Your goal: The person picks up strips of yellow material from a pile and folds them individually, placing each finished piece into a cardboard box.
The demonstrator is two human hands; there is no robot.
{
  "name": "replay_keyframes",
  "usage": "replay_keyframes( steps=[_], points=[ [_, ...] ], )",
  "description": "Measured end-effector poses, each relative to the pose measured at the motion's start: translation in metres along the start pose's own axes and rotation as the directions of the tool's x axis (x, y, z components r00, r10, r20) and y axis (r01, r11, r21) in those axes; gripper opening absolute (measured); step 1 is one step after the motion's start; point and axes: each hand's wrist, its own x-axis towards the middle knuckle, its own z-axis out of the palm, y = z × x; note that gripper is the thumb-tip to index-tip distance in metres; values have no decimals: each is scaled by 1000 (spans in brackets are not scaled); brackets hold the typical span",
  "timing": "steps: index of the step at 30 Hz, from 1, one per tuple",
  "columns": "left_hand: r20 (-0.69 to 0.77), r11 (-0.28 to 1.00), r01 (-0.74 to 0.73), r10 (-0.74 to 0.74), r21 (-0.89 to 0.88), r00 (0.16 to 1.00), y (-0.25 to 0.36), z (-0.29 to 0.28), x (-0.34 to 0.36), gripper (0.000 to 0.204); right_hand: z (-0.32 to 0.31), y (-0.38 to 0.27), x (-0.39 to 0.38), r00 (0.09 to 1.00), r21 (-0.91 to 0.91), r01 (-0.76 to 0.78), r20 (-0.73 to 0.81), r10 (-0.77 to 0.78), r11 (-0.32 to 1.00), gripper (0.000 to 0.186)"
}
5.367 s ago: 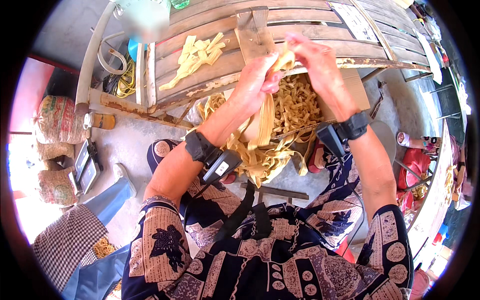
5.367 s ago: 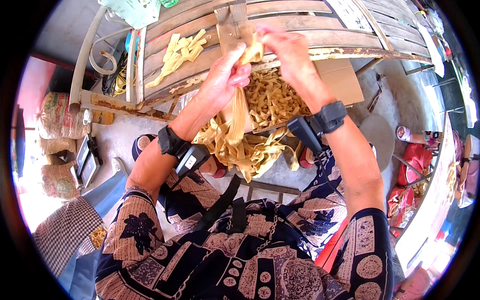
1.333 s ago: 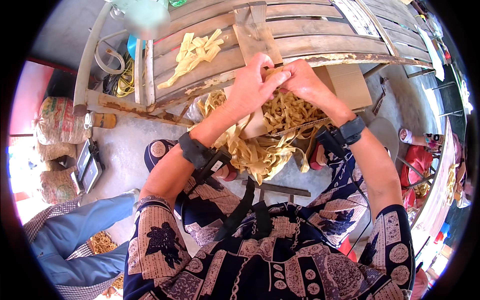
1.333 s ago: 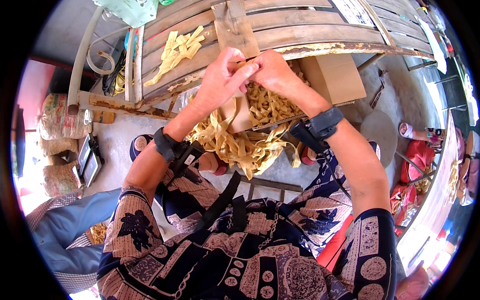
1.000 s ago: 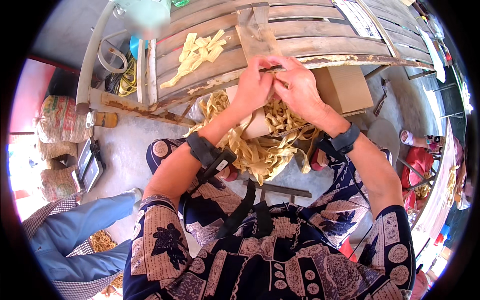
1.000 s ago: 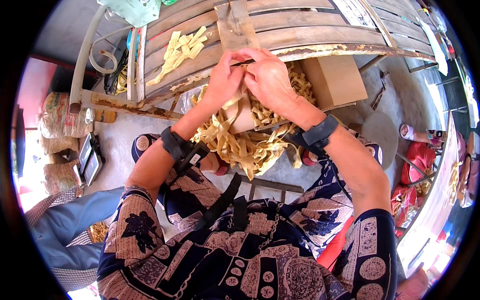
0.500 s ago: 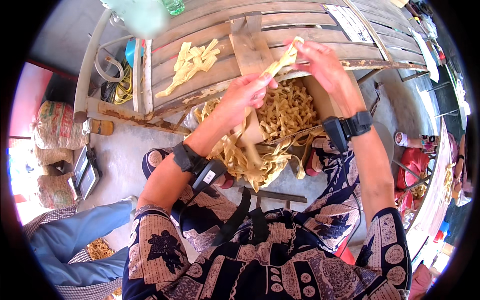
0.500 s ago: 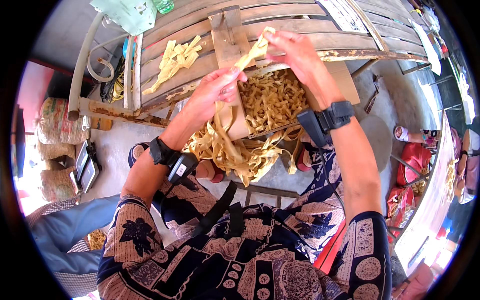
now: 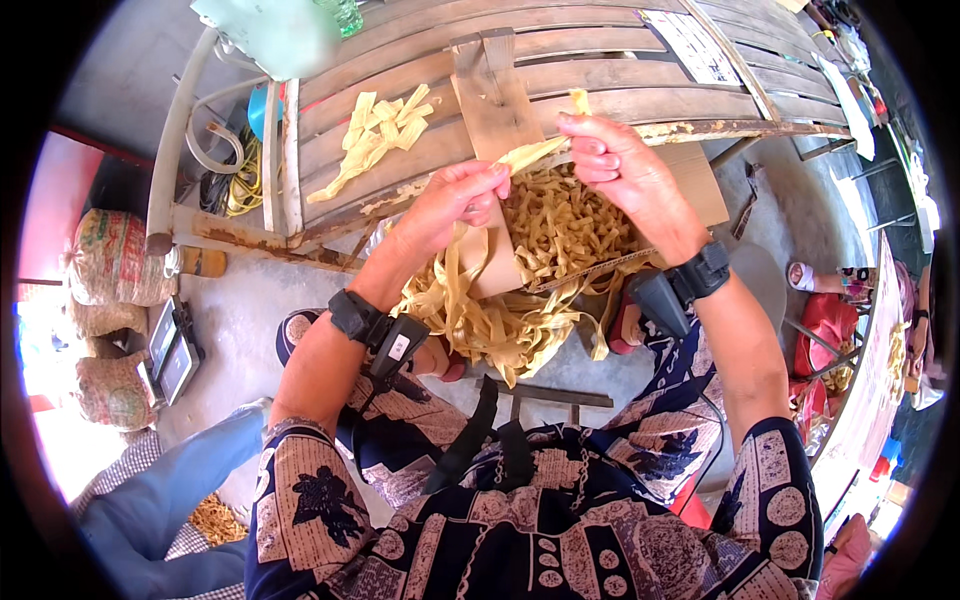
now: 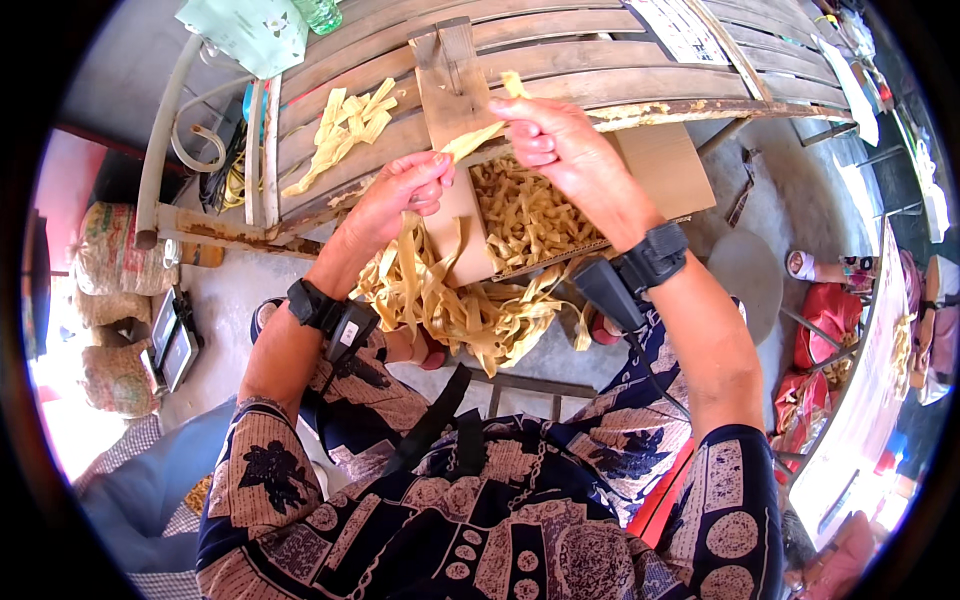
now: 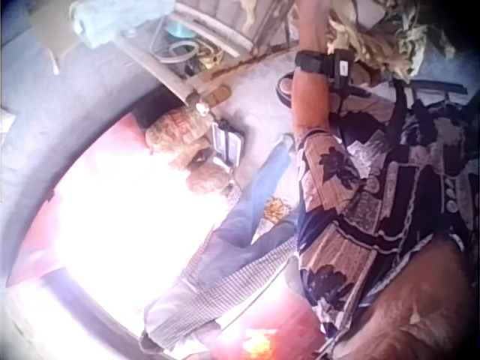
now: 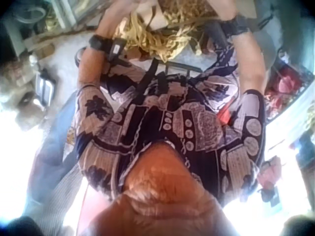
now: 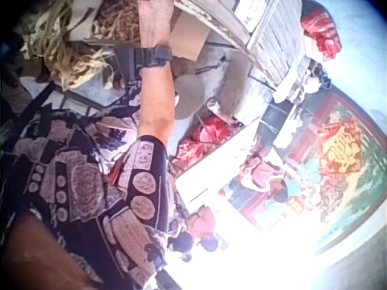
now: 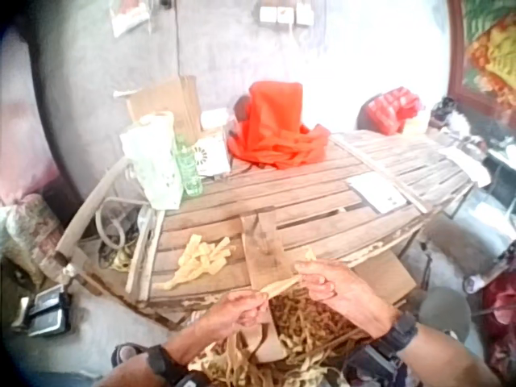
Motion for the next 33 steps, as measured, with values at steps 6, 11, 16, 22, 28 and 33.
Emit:
replay_keyframes(
  steps=[6,11,16,22,28,33],
  points=[
    [-53,989,-69,76,135,996,13,-7,10,27,-12,-1,25,994,-27,3,-105,-5,1000,12],
    [-172,898,-147,236,414,956,42,-34,29,28,-6,-3,69,956,-379,135,-192,-221,915,18],
    [-298,778,-158,408,609,863,47,-64,60,28,-2,2,104,927,-426,213,-196,-320,879,18],
    [-368,737,-109,453,667,812,33,-72,79,26,-18,20,131,898,-579,211,-202,-390,787,22],
    [-373,678,-66,480,732,794,10,-96,73,23,-41,26,115,830,-962,68,-93,-550,266,35],
    [-131,759,-147,292,634,947,27,-34,22,21,-12,-24,45,896,-982,177,136,-424,58,44]
  ],
)
